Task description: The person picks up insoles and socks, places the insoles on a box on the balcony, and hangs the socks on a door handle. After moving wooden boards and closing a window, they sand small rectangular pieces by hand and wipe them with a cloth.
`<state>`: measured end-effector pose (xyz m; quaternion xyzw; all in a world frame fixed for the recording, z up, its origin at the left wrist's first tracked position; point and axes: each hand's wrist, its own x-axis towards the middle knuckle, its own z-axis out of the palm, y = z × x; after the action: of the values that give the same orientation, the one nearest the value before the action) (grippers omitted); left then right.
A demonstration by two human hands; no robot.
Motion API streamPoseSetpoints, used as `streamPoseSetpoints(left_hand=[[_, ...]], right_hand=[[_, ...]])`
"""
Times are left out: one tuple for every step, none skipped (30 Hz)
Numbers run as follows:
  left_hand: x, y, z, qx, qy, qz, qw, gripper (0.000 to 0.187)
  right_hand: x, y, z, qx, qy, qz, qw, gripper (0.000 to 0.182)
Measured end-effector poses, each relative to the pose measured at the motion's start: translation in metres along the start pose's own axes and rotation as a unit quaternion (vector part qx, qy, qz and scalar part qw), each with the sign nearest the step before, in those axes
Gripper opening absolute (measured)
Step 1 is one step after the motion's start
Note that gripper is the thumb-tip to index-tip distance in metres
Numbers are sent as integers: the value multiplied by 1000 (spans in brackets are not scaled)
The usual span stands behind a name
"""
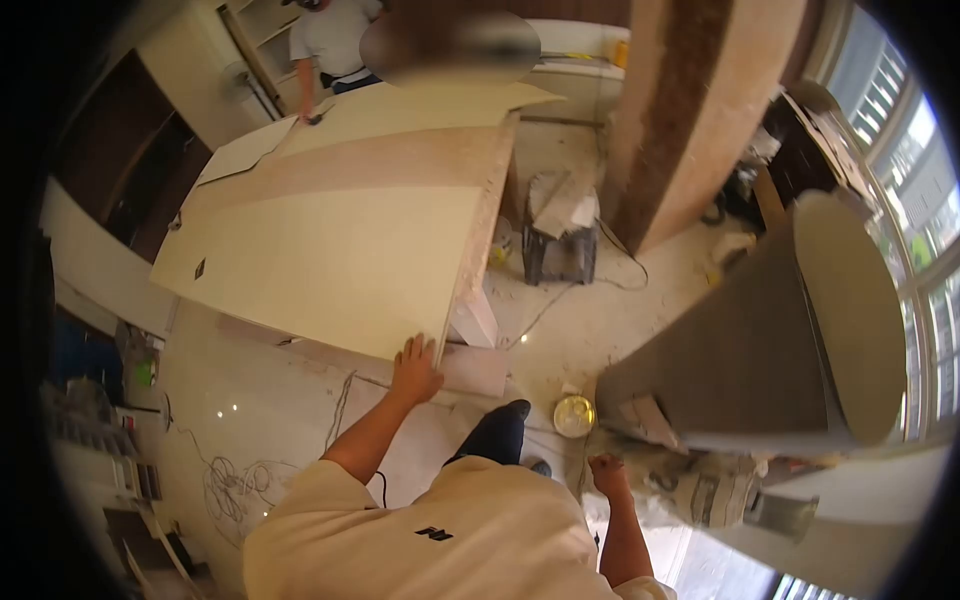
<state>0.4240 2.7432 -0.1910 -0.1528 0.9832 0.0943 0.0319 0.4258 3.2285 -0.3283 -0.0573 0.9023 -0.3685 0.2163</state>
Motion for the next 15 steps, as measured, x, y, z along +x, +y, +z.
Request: streamPoseSetpoints(left_hand=[[4,-4,8,6,-6,-2,1000,69],[6,-5,14,8,-10,13,1000,69],[8,-9,17,10,-11,20,1000,69],[11,-14,17,14,-11,22,1000,68],[14,-16,11,2,-16,19,1000,68],[15,-13,2,-10,-22,18,1000,67],[13,-11,-3,-23,-33,21,999,66],[11,-13,-4,-31,-44,12,998,66],[13,-15,-5,-40,-57,10,998,66],[16,-16,-9,-45,-69,17,996,67],[21,-18,-13,-56,-90,14,994,65],[24,-19,-17,-64,-108,16,992,64],[28,-22,-20,-71,-126,20,989,63],[33,-23,-24,-66,-139,28,988,64],[37,-25,-29,-61,-152,33,986,64]], right_hand=[[28,-24,-13,-5,3,-18,1000,36],[51,-38,-25,-28,34,-44,998,37],[79,-53,-34,-49,62,-79,994,37],[111,-70,-39,-68,85,-119,987,37],[135,-79,-43,-35,60,-74,995,38],[156,-84,-46,-5,34,-24,999,39],[176,-93,-53,-10,-12,-1,1000,39],[188,-106,-62,-17,-57,30,998,39],[201,-115,-70,-23,-96,66,993,39],[213,-110,-70,-29,-113,78,990,40],[228,-105,-70,-29,-118,93,988,41],[245,-99,-71,-25,-119,108,987,42],[262,-87,-73,-58,-99,81,990,42],[278,-79,-76,-91,-81,54,991,41],[291,-71,-77,-125,-66,28,990,41]])
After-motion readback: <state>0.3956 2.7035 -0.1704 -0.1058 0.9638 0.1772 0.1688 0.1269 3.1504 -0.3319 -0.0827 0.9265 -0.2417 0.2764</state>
